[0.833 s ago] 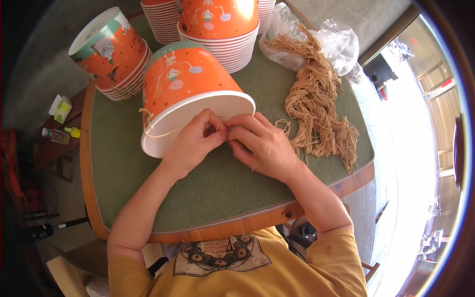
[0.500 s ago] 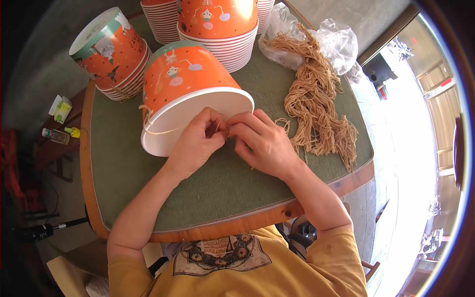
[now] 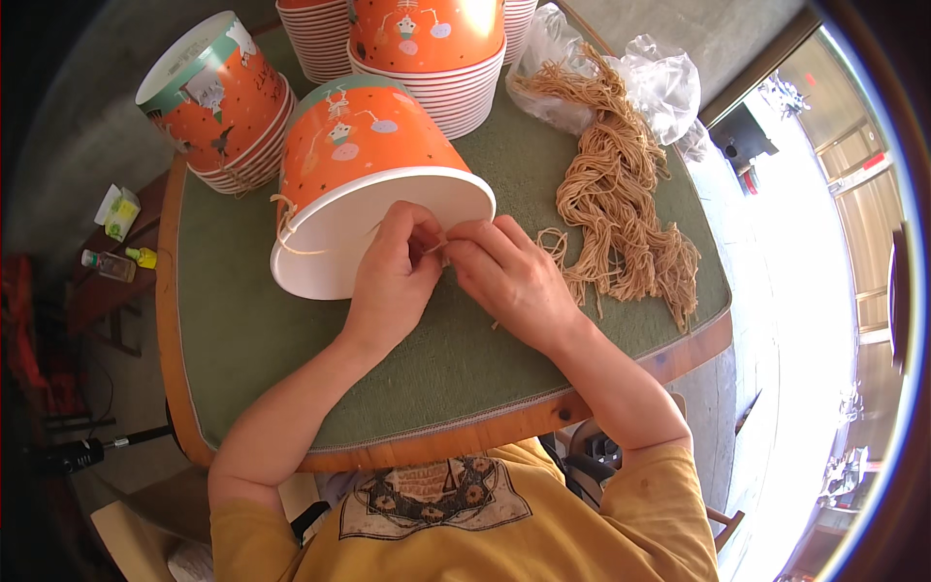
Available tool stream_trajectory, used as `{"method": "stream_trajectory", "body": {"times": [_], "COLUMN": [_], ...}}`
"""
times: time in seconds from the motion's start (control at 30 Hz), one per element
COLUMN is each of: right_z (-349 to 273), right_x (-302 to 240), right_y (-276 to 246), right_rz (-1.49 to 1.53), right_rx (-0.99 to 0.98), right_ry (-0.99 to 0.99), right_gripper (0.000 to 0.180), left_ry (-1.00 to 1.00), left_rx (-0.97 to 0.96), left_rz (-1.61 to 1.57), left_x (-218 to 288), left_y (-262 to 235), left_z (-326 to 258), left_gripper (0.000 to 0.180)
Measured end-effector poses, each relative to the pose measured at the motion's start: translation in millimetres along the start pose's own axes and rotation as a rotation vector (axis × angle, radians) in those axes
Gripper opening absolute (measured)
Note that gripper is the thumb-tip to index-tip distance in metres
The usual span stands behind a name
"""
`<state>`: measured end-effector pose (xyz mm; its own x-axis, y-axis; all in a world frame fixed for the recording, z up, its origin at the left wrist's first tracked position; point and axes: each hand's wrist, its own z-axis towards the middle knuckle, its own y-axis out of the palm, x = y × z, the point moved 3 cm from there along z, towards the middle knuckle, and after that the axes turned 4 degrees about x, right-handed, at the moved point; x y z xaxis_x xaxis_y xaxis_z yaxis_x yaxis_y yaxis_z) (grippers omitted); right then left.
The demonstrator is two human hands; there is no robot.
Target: The person selects a Halloween-themed paper cup from a stack and ties a piece of twine through two pre-punched holes on opposite sides of the cup. They secure the twine with knots to create a handle, then place the finished cup back on the table.
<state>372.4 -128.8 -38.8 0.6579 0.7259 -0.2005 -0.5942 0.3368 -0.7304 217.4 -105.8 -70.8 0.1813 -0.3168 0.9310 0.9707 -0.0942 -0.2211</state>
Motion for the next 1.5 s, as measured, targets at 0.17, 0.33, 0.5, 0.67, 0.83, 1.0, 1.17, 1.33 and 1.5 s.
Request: {"method": "stream_trajectory", "body": {"times": [0.17, 0.33, 0.5, 0.67, 0.83, 1.0, 1.17, 1.33, 1.5], "right_z": [0, 1, 3, 1, 2, 3, 1, 2, 2], "right_x": [2, 1, 2, 5, 7, 7, 7, 6, 5], "right_y": [3, 3, 1, 4, 5, 3, 4, 3, 3], "right_rz": [-0.009, 0.001, 0.031, 0.100, 0.134, 0.141, 0.149, 0.155, 0.140], "right_rx": [0.012, 0.035, 0.019, 0.009, -0.009, -0.034, -0.060, -0.090, -0.110], "right_ry": [0.050, 0.102, 0.135, 0.176, 0.184, 0.181, 0.216, 0.227, 0.225], "right_gripper": [0.029, 0.031, 0.029, 0.024, 0.019, 0.018, 0.018, 0.018, 0.019], "left_ry": [0.049, 0.088, 0.107, 0.107, 0.136, 0.109, 0.120, 0.008, -0.125], "left_rx": [0.032, 0.031, 0.040, 0.039, 0.025, -0.008, -0.044, -0.046, -0.075], "left_rz": [0.065, 0.151, 0.172, 0.174, 0.253, 0.254, 0.300, 0.225, 0.142], "left_x": [-3, 0, 2, 4, 4, 8, 16, 13, 15], "left_y": [2, 3, 2, 2, 0, -1, -1, -5, -9], "left_z": [-3, -3, -3, -4, -4, -5, -5, -5, -1], "left_gripper": [0.025, 0.019, 0.017, 0.017, 0.018, 0.017, 0.012, 0.009, 0.007]}}
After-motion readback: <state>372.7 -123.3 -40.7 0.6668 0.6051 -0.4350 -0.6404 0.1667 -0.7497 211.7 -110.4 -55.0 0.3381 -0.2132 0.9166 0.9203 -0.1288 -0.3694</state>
